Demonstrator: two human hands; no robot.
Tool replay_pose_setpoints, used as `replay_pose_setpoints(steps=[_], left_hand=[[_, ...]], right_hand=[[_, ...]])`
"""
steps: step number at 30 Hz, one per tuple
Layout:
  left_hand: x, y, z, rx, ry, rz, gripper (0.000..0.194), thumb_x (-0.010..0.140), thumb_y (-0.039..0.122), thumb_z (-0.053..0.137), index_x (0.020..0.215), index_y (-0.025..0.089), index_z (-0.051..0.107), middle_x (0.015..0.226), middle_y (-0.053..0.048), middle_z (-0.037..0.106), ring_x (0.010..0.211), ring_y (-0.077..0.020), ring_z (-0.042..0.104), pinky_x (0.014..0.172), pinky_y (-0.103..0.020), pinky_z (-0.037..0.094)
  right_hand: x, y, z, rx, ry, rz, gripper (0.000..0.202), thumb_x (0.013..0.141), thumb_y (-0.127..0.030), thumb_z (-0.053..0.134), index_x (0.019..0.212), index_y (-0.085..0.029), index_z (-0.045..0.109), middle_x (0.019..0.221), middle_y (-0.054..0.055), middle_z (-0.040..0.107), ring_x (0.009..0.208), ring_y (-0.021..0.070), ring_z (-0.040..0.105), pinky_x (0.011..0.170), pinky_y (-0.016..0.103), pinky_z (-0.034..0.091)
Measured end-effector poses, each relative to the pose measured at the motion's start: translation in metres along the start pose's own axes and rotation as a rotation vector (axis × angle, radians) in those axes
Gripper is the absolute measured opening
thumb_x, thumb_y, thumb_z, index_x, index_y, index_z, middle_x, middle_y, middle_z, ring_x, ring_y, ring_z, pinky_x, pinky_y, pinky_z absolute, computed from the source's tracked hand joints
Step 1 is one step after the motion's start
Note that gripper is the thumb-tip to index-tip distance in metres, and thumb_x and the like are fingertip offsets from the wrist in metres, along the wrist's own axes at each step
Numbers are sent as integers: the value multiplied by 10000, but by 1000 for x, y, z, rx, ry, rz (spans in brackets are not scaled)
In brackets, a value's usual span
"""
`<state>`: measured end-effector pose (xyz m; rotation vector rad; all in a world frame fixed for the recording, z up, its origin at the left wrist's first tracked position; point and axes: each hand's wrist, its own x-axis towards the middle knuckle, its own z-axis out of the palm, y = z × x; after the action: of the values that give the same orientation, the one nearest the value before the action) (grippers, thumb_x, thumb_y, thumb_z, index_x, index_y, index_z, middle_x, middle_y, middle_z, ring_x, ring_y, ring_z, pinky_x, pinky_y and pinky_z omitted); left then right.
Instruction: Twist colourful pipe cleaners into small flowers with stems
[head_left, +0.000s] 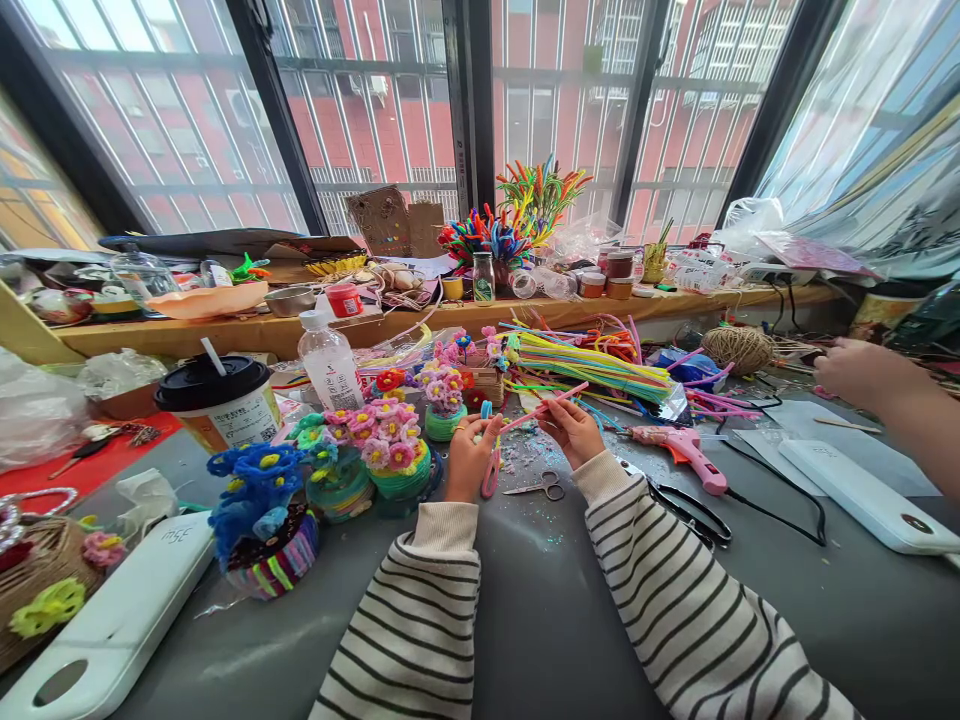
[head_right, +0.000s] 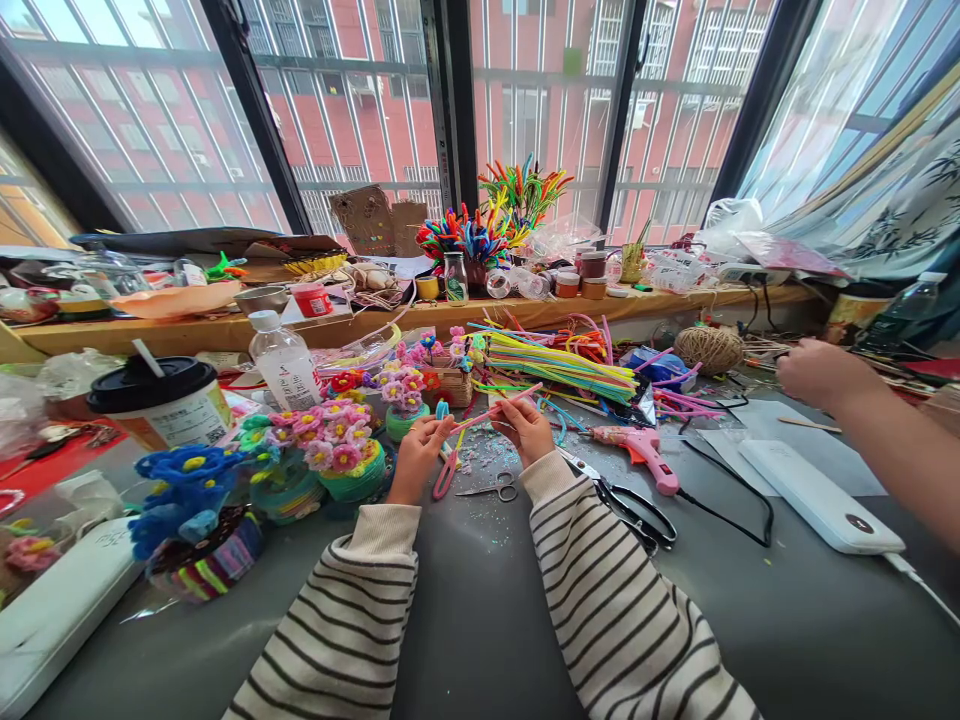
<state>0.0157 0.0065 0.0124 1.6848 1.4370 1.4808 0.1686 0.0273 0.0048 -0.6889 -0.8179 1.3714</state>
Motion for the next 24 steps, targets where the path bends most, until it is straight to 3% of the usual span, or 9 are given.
replay_pose_setpoints(steps=[14,20,24], left_hand=[[0,-5,0,65,9,76,243,634,381,532,627,153,616,798,-52,551,811,-156,508,768,-275,369],[-1,-1,-1,72,44,70,235,630,387,533,588,167,602,785,-43,541,811,-164,507,765,-280,371],[-1,1,-2,55,72,63,234,622,390,543,605,165,606,811,-43,528,834,-168,503,777,-280,366]], right_hand=[[1,1,-2,35,-2,-2,162,526,-287,671,622,-174,604,681,-12,624,621,91,582,564,185,498],[0,-1,-4,24,-49,54,195,584,-336,621,711,-189,604,772,3,635,588,86,581,490,169,481],[1,-1,-5,-27,-50,49,261,571,-351,628,772,-192,575,671,-5,630,508,79,563,449,173,464]])
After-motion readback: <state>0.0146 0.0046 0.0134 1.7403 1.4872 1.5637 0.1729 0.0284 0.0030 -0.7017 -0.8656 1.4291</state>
